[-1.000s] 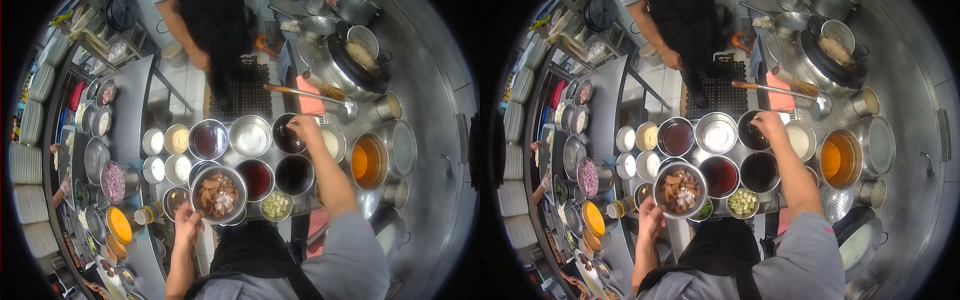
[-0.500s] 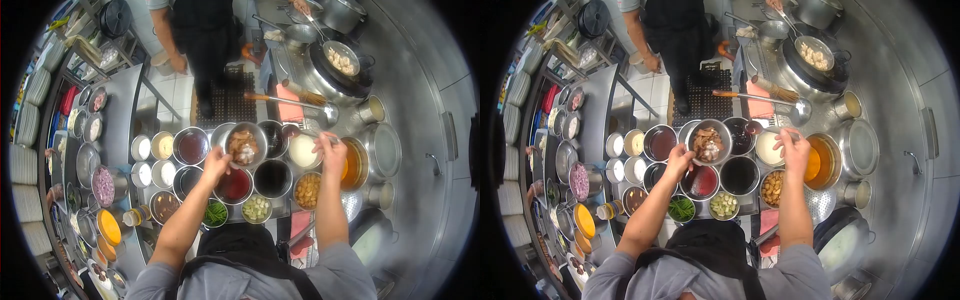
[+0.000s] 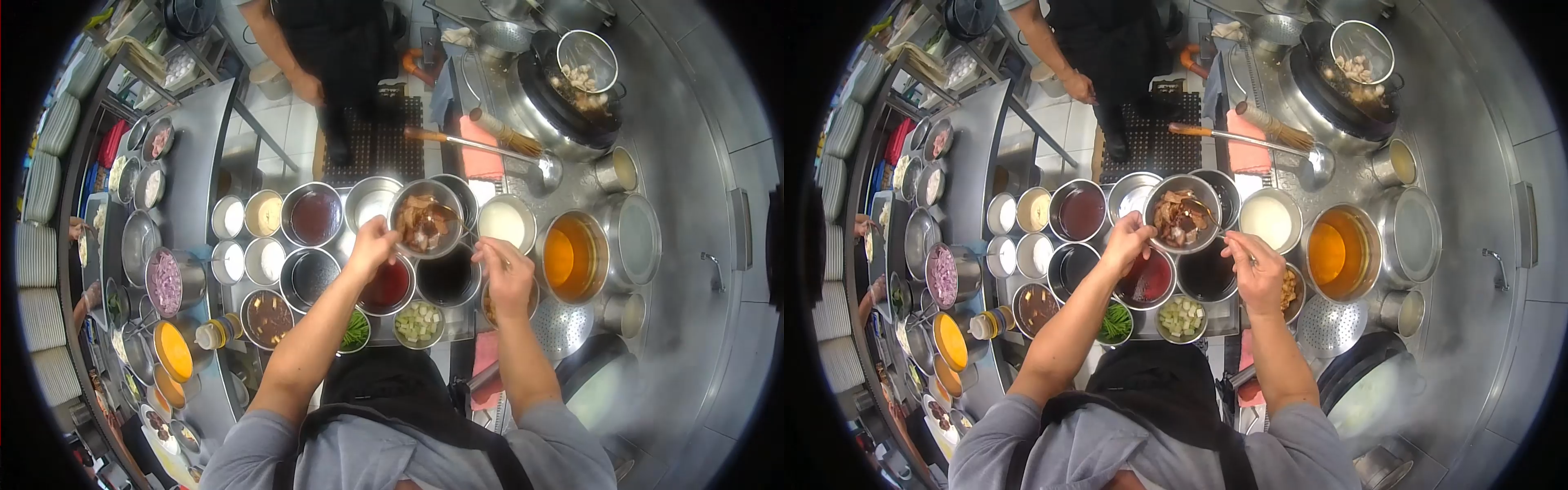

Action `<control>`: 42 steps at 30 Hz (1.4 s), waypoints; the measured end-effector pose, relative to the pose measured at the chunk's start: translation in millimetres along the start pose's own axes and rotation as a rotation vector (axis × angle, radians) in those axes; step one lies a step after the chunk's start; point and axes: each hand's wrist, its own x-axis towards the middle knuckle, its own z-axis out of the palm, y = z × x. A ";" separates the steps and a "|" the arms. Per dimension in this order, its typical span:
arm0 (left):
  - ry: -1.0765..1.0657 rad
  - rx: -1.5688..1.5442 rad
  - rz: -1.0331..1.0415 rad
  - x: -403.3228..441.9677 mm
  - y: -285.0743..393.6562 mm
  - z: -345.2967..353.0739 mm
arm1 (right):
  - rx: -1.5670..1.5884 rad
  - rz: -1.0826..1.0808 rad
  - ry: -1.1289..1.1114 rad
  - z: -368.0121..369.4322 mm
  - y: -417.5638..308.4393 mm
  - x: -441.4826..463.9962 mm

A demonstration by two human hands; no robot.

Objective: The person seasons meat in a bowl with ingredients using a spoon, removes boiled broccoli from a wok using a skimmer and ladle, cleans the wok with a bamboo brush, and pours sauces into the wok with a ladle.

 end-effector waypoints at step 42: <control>-0.288 -0.198 0.053 -228.5 -89.1 -38.6 | 0.434 0.525 0.255 83.3 -43.8 -277.1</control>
